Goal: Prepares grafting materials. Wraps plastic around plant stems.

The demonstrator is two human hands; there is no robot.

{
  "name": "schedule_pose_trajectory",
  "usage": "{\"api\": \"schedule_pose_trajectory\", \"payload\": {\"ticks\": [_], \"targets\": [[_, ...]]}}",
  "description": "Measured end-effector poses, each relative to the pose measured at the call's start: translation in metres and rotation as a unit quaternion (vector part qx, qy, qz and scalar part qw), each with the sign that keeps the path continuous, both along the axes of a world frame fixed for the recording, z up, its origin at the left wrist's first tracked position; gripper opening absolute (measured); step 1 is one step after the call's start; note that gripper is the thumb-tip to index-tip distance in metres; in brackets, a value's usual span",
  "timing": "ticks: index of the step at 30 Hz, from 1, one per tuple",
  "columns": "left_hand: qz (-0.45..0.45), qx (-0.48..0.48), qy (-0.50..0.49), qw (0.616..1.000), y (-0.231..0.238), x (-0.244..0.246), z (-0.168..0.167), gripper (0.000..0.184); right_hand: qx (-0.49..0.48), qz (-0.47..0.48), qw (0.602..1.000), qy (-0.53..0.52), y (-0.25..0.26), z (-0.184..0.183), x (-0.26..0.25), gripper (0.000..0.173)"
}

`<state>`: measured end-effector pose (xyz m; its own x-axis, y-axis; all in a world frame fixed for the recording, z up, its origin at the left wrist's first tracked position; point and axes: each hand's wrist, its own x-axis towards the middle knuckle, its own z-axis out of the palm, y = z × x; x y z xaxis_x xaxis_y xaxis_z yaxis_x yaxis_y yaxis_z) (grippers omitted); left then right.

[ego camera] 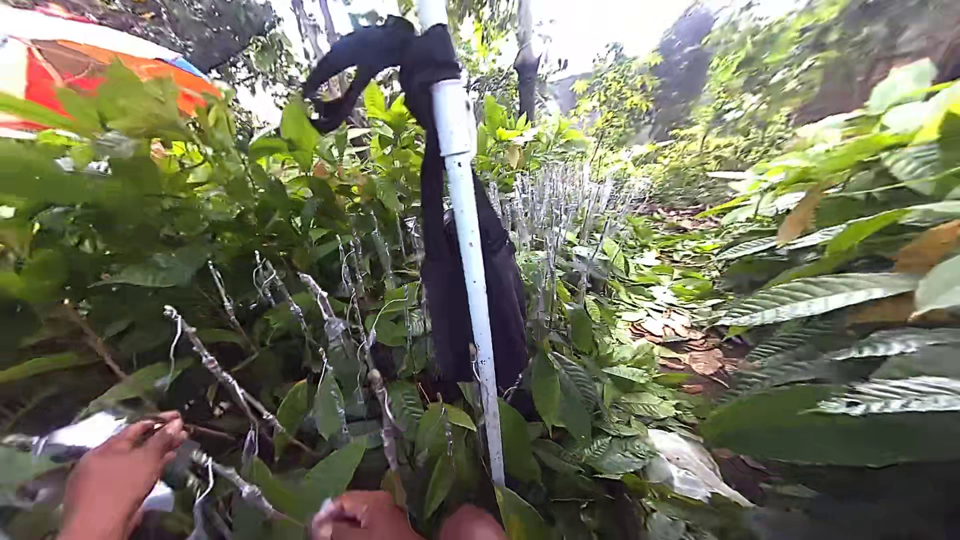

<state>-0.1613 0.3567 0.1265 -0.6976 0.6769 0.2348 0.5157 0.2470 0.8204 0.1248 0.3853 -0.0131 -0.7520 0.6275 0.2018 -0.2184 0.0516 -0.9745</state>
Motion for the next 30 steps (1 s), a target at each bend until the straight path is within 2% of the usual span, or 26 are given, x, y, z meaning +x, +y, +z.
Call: {"api": "schedule_pose_trajectory", "payload": {"ticks": [4,8,13,18,20,21,23,24,26,28,30], "targets": [[0.035,0.077,-0.120,0.989,0.014,0.041,0.004,0.038,-0.044,-0.027,0.999,0.006,-0.003,0.011,0.005,0.026],[0.032,0.130,-0.174,0.976,0.012,0.039,-0.012,0.034,-0.035,-0.055,0.997,0.049,-0.013,0.025,0.000,0.022],[-0.030,0.183,-0.159,0.970,-0.017,0.008,-0.046,0.032,0.030,-0.052,0.993,0.099,-0.006,0.060,-0.018,0.018],[-0.036,0.246,-0.154,0.956,-0.028,0.002,-0.066,0.026,0.099,-0.030,0.986,0.135,0.001,0.126,-0.065,0.020],[-0.023,0.274,-0.153,0.949,-0.024,0.002,-0.069,0.025,0.182,-0.063,0.974,0.121,0.001,0.147,-0.091,0.020],[-0.019,0.288,-0.154,0.945,-0.021,0.002,-0.069,0.025,0.277,-0.085,0.951,0.112,-0.001,0.149,-0.103,0.021],[-0.011,0.309,-0.144,0.940,-0.017,0.003,-0.069,0.023,0.472,-0.125,0.865,0.119,-0.003,0.145,-0.129,0.022],[-0.012,0.312,-0.138,0.940,-0.015,0.002,-0.069,0.022,0.519,-0.135,0.836,0.115,0.000,0.143,-0.141,0.022],[-0.034,0.319,-0.145,0.936,-0.010,-0.006,-0.075,0.025,0.517,-0.140,0.844,0.029,0.016,0.149,-0.158,0.024],[-0.075,0.325,-0.160,0.929,-0.007,-0.014,-0.078,0.028,0.478,-0.118,0.862,-0.124,0.039,0.165,-0.171,0.028],[-0.120,0.320,-0.167,0.925,-0.005,-0.022,-0.078,0.029,0.485,-0.084,0.844,-0.213,0.061,0.173,-0.185,0.029]]}}
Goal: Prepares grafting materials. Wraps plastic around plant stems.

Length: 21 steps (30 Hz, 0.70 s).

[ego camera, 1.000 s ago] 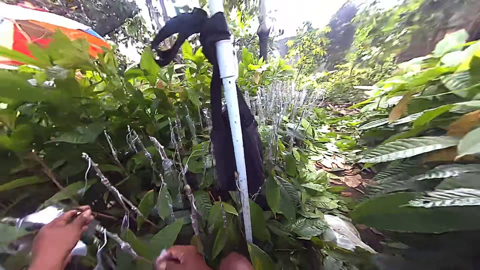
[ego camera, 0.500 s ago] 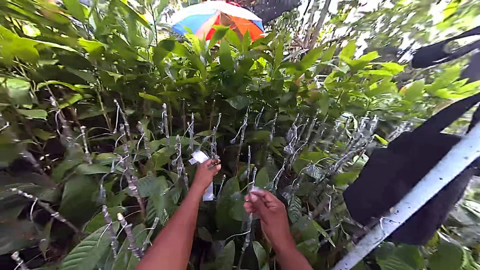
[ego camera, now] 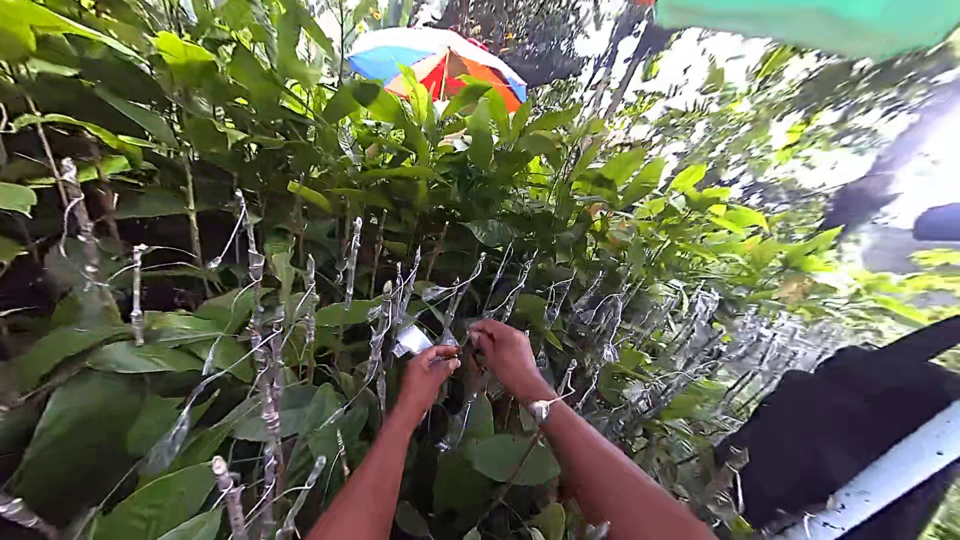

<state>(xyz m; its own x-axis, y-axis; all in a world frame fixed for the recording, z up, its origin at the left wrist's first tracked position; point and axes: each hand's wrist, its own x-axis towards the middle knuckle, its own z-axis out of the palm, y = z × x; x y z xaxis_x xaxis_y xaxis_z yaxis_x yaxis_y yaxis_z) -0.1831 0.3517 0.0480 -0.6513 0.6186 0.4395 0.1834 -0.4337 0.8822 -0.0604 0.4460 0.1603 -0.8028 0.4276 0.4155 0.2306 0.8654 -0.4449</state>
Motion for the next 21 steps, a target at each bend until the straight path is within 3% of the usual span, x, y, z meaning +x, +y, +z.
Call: {"api": "schedule_pose_trajectory", "payload": {"ticks": [4,11,14,17,21], "targets": [[-0.084,0.006,-0.035,0.996,0.010,-0.011,0.006,0.033,0.063,0.072,0.990,-0.108,0.020,0.005,-0.014,0.027],[-0.139,0.032,-0.082,0.986,0.017,-0.018,0.010,0.030,0.082,0.132,0.981,-0.116,0.031,0.011,-0.014,0.019],[-0.084,0.010,0.010,0.996,0.016,-0.021,0.010,0.028,0.072,0.097,0.983,-0.141,0.028,0.011,-0.017,0.020],[-0.004,-0.006,0.141,0.990,0.016,-0.021,0.006,0.027,-0.008,-0.001,0.977,-0.211,0.015,0.014,-0.023,0.025],[0.050,-0.001,0.157,0.986,0.012,-0.017,0.010,0.027,-0.100,-0.064,0.975,-0.190,-0.007,0.007,-0.015,0.023]]}}
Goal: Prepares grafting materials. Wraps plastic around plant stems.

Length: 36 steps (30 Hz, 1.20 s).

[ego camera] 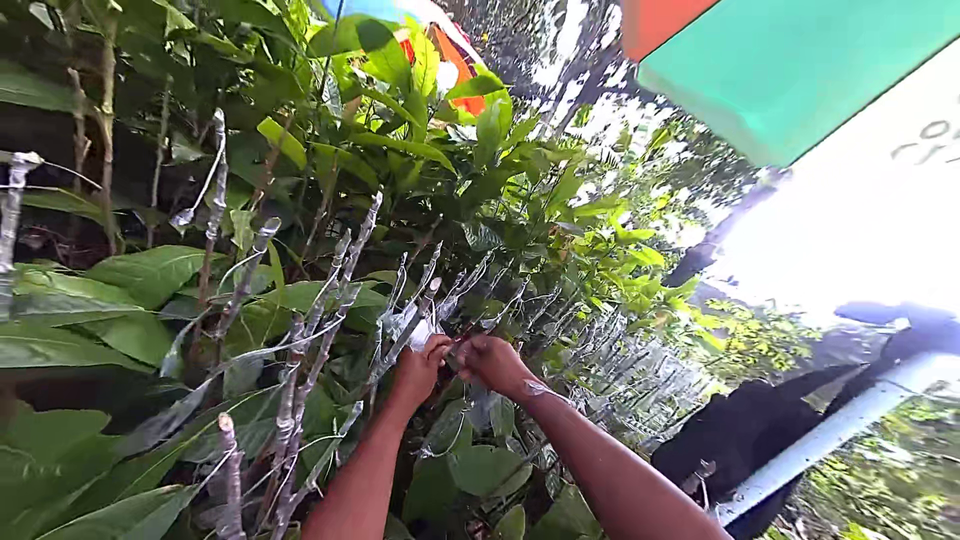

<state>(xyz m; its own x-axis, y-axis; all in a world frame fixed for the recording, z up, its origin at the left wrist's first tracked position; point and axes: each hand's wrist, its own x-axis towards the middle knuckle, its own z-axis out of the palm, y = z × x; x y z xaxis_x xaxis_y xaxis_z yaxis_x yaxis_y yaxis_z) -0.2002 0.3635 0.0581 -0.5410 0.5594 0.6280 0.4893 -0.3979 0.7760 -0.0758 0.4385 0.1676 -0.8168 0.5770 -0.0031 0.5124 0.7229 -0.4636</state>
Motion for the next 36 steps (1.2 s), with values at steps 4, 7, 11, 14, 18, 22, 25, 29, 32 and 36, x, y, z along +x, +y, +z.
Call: {"api": "schedule_pose_trajectory", "payload": {"ticks": [4,7,11,14,18,22,25,29,32,36], "targets": [[-0.033,-0.018,-0.059,0.998,-0.006,0.001,0.012,0.027,0.241,0.056,0.960,-0.128,-0.085,-0.003,0.033,0.036],[-0.088,-0.024,-0.070,0.993,0.002,0.010,0.005,0.023,0.257,0.129,0.934,-0.214,-0.119,0.004,0.036,0.038],[-0.103,-0.076,0.015,0.992,0.001,0.033,-0.009,0.028,0.080,0.150,0.976,-0.136,-0.077,0.068,0.012,0.033],[-0.107,-0.121,0.090,0.983,0.003,0.022,-0.020,0.023,0.254,0.063,0.947,-0.187,-0.038,0.093,0.016,0.045],[-0.057,-0.017,0.003,0.998,-0.012,0.004,-0.022,0.015,0.433,-0.003,0.854,-0.290,-0.019,0.085,0.040,0.037],[-0.027,-0.004,-0.036,0.999,-0.022,-0.004,-0.015,0.014,0.414,-0.023,0.877,-0.242,-0.030,0.093,0.047,0.042],[-0.027,0.006,-0.046,0.999,-0.023,-0.002,-0.017,0.013,0.372,-0.040,0.898,-0.232,-0.056,0.091,0.034,0.044],[-0.026,0.034,-0.077,0.996,-0.023,-0.003,-0.016,0.011,0.321,-0.026,0.907,-0.270,-0.082,0.061,0.010,0.055],[-0.024,0.040,-0.096,0.994,-0.025,-0.006,-0.015,0.010,0.304,-0.030,0.905,-0.296,-0.083,0.040,-0.008,0.075],[-0.043,0.048,-0.103,0.993,-0.022,-0.009,-0.016,0.010,0.284,-0.022,0.921,-0.264,-0.064,0.022,-0.030,0.050]]}}
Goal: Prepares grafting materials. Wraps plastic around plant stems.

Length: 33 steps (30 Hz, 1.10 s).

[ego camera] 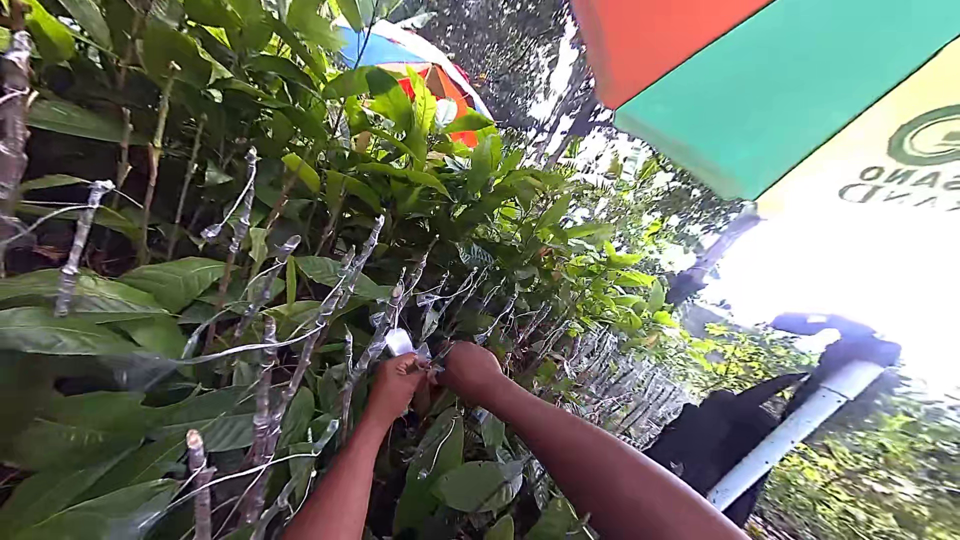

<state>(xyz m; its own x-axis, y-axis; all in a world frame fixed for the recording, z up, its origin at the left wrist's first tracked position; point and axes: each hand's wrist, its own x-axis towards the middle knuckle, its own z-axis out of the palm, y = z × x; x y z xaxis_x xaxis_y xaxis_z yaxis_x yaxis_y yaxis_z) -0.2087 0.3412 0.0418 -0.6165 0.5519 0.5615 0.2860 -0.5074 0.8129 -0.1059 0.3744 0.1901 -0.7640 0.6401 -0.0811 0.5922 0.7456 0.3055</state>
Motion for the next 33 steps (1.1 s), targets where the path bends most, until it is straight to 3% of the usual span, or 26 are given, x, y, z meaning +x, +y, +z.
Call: {"api": "schedule_pose_trajectory", "payload": {"ticks": [3,7,11,13,16,19,22,24,26,28,31,33], "targets": [[-0.013,0.002,0.006,1.000,-0.002,-0.007,-0.001,0.011,0.006,0.007,1.000,0.023,0.025,0.002,-0.005,0.033],[-0.027,-0.025,0.042,0.998,-0.006,-0.011,-0.002,0.015,0.071,0.018,0.996,0.043,0.058,0.017,0.009,0.030],[-0.028,-0.010,-0.010,1.000,-0.012,-0.011,0.012,0.013,0.062,0.029,0.998,0.011,0.072,0.021,0.031,0.031],[-0.015,-0.016,-0.058,0.998,-0.018,-0.011,0.022,0.014,0.048,0.046,0.998,0.001,0.056,0.018,0.047,0.030],[0.007,-0.034,-0.099,0.994,-0.014,-0.015,0.028,0.018,0.033,0.156,0.987,-0.006,-0.012,0.003,0.073,0.030],[0.017,-0.093,0.000,0.996,-0.002,0.000,0.026,0.017,-0.071,0.254,0.965,0.006,-0.068,0.004,0.070,0.024],[0.030,-0.138,0.176,0.974,0.000,0.020,0.019,0.027,-0.229,0.214,0.946,0.084,-0.038,0.052,0.038,0.030],[0.013,-0.155,0.244,0.957,0.000,0.013,0.014,0.022,-0.125,0.159,0.976,0.080,0.012,0.077,0.030,0.040],[0.009,-0.126,0.209,0.970,-0.006,-0.001,0.013,0.021,0.058,0.108,0.992,0.000,0.042,0.070,0.033,0.043],[0.001,-0.072,0.108,0.991,-0.011,-0.008,0.015,0.019,0.130,0.103,0.985,-0.055,0.034,0.050,0.043,0.033],[-0.015,-0.012,-0.042,0.999,-0.018,0.000,0.028,0.019,0.081,0.164,0.980,-0.072,-0.022,0.024,0.057,0.033],[0.015,-0.036,-0.020,0.999,-0.015,0.004,0.029,0.017,-0.014,0.224,0.972,-0.076,-0.059,0.016,0.054,0.029]]}}
